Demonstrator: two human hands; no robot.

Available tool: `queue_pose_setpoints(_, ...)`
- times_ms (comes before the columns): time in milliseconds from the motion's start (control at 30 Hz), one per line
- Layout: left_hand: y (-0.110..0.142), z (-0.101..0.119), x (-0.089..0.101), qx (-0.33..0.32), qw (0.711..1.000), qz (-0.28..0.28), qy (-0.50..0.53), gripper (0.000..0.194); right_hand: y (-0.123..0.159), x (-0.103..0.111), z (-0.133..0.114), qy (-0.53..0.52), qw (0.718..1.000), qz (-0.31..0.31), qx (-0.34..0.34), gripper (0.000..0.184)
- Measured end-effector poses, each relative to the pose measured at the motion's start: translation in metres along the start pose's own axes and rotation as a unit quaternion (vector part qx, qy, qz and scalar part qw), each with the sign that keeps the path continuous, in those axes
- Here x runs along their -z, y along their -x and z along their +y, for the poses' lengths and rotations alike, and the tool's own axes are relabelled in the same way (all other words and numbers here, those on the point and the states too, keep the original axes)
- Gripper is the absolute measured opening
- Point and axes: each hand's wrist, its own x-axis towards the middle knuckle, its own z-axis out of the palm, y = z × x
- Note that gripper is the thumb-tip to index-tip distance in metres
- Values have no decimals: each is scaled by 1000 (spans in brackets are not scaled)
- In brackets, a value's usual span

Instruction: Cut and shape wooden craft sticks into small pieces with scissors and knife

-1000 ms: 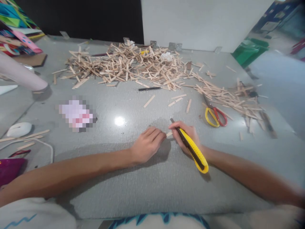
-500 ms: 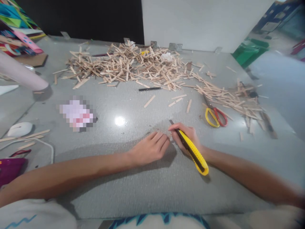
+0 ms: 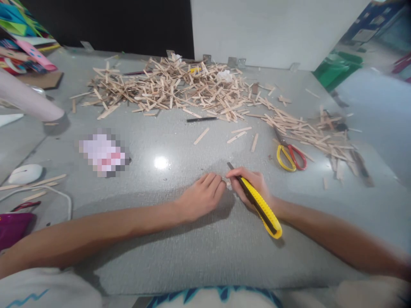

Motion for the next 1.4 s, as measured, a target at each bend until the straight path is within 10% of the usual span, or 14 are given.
queue_pose_setpoints(1400,4,-10,-4,123,954,47,268,19,6,-2,8,-46,998,35,-17,13)
